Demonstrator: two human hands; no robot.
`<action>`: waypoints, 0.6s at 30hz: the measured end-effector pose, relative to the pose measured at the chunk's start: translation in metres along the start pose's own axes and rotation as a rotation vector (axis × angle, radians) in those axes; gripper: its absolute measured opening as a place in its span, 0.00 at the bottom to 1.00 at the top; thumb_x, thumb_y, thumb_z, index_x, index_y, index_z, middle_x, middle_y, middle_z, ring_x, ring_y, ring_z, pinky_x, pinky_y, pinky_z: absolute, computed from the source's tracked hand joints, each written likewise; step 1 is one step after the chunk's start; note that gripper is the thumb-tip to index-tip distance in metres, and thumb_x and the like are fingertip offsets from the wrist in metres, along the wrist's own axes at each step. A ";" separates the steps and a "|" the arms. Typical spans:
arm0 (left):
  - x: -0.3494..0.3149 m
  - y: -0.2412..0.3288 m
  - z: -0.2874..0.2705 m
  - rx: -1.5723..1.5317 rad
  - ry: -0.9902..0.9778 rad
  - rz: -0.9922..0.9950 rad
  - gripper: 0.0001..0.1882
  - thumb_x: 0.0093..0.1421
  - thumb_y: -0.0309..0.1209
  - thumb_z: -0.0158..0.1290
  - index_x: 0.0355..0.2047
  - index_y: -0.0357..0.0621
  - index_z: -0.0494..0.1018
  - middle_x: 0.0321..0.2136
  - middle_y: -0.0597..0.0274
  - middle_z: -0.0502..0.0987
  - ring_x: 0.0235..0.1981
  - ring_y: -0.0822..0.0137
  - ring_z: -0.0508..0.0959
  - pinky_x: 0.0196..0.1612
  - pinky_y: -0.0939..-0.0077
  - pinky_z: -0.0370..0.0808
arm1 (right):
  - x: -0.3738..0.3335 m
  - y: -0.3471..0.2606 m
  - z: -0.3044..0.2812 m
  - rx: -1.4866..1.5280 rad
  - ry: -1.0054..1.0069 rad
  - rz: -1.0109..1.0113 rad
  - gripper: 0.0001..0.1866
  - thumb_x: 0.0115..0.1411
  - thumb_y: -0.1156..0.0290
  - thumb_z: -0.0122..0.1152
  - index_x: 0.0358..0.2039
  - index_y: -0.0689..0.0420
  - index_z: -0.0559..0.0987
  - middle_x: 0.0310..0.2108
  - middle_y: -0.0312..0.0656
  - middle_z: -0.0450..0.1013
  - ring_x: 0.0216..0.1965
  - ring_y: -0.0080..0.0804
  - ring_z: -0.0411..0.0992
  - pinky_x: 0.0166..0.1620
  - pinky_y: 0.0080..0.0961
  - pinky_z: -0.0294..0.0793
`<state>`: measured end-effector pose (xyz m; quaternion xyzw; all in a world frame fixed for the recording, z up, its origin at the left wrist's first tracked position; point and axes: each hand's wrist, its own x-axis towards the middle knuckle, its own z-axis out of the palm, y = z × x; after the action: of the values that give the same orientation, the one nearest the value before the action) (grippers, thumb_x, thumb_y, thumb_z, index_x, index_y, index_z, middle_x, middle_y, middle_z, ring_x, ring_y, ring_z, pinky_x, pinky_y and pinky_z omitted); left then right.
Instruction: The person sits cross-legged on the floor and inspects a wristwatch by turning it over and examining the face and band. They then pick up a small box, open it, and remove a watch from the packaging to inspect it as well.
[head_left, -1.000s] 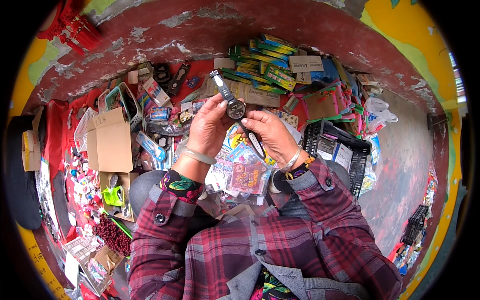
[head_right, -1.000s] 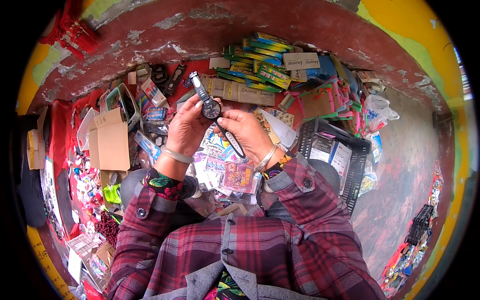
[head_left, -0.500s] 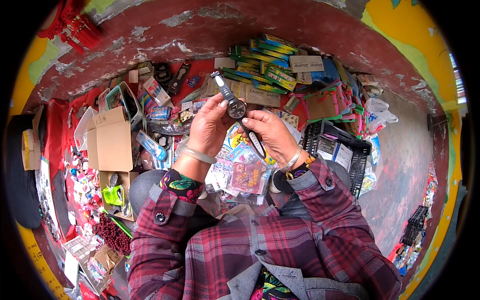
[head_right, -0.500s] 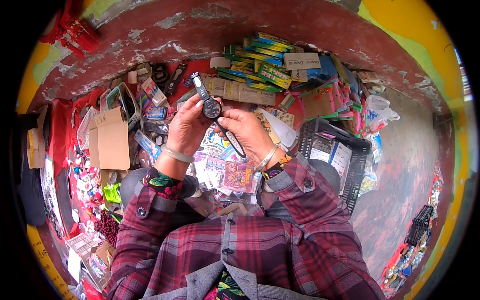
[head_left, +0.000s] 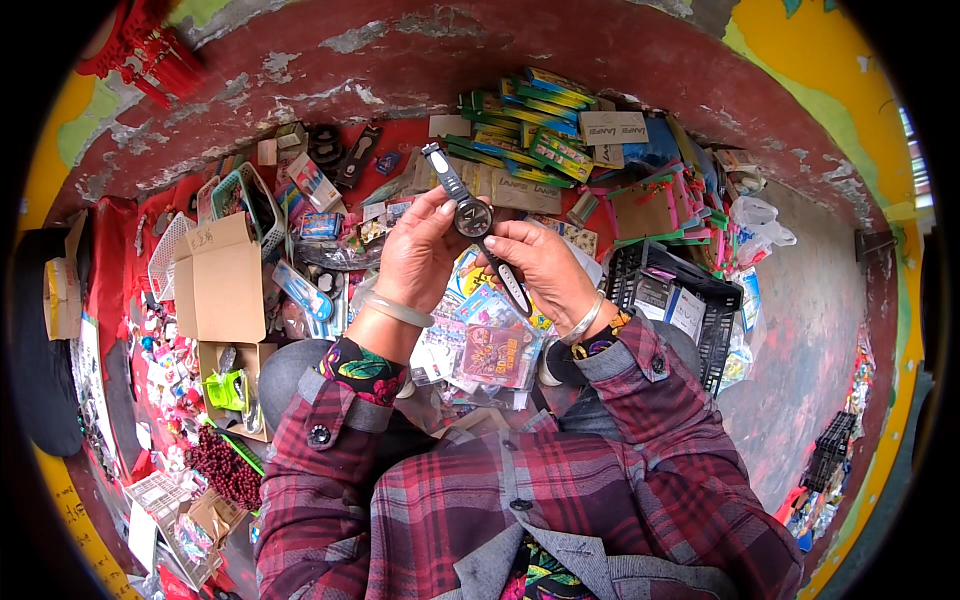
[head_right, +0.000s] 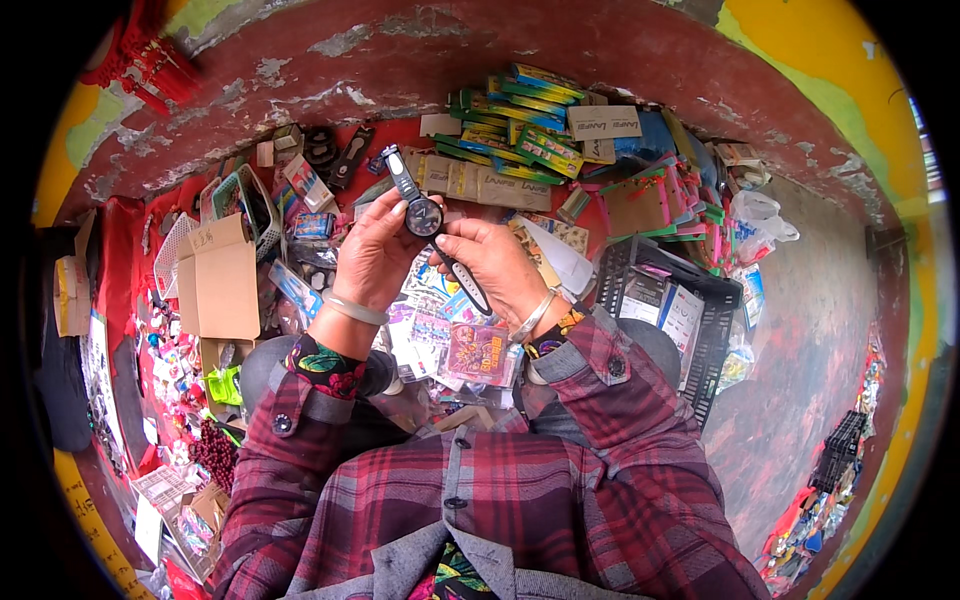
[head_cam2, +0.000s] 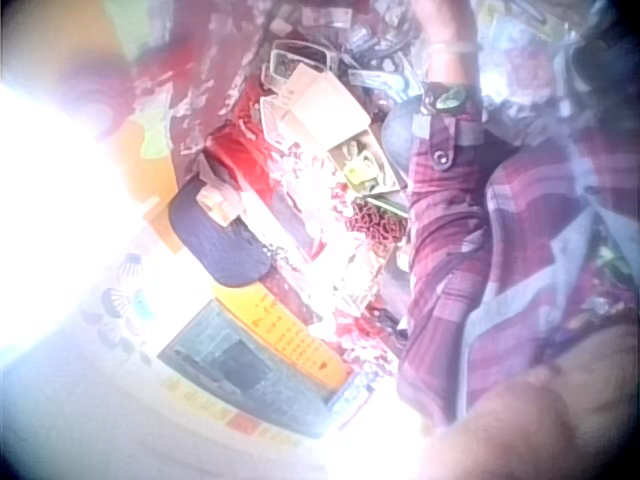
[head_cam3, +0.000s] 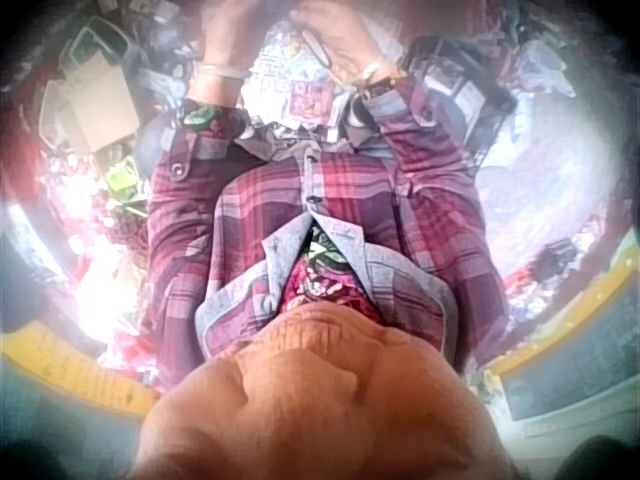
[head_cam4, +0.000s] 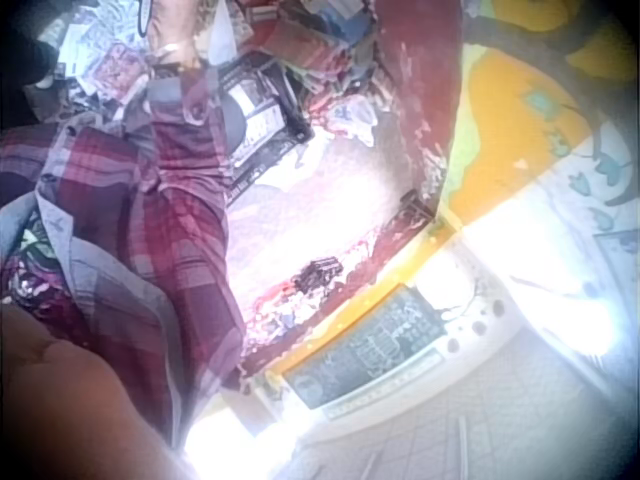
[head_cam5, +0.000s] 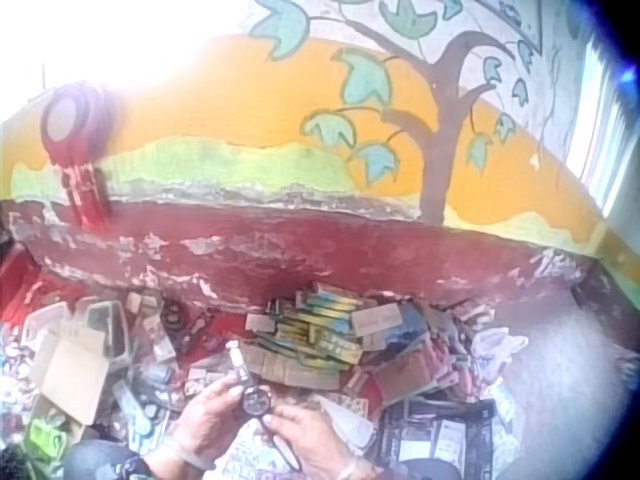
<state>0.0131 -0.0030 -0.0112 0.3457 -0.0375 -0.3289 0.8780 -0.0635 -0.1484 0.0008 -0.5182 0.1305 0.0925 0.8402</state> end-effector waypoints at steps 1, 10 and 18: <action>0.000 0.000 0.001 -0.001 0.008 0.005 0.16 0.61 0.28 0.45 0.48 0.36 0.63 0.42 0.48 0.73 0.43 0.61 0.75 0.50 0.66 0.69 | 0.000 0.000 0.000 0.002 0.002 0.002 0.09 0.60 0.71 0.51 0.35 0.64 0.74 0.26 0.36 0.72 0.28 0.18 0.68 0.33 0.13 0.67; 0.000 -0.001 -0.003 -0.003 -0.012 -0.014 0.19 0.60 0.29 0.46 0.51 0.37 0.62 0.44 0.50 0.73 0.44 0.62 0.74 0.50 0.68 0.69 | -0.001 -0.002 0.002 -0.017 0.009 0.007 0.09 0.59 0.71 0.51 0.36 0.64 0.74 0.26 0.35 0.72 0.28 0.18 0.68 0.32 0.12 0.67; 0.001 -0.001 -0.003 0.002 -0.013 -0.013 0.19 0.60 0.29 0.46 0.51 0.37 0.62 0.44 0.50 0.73 0.44 0.62 0.75 0.50 0.68 0.69 | -0.001 -0.001 0.001 -0.012 -0.005 -0.001 0.09 0.59 0.71 0.51 0.36 0.64 0.74 0.26 0.35 0.71 0.28 0.18 0.68 0.33 0.13 0.67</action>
<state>0.0144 -0.0019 -0.0143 0.3449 -0.0413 -0.3366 0.8753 -0.0637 -0.1483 0.0022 -0.5230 0.1275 0.0943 0.8374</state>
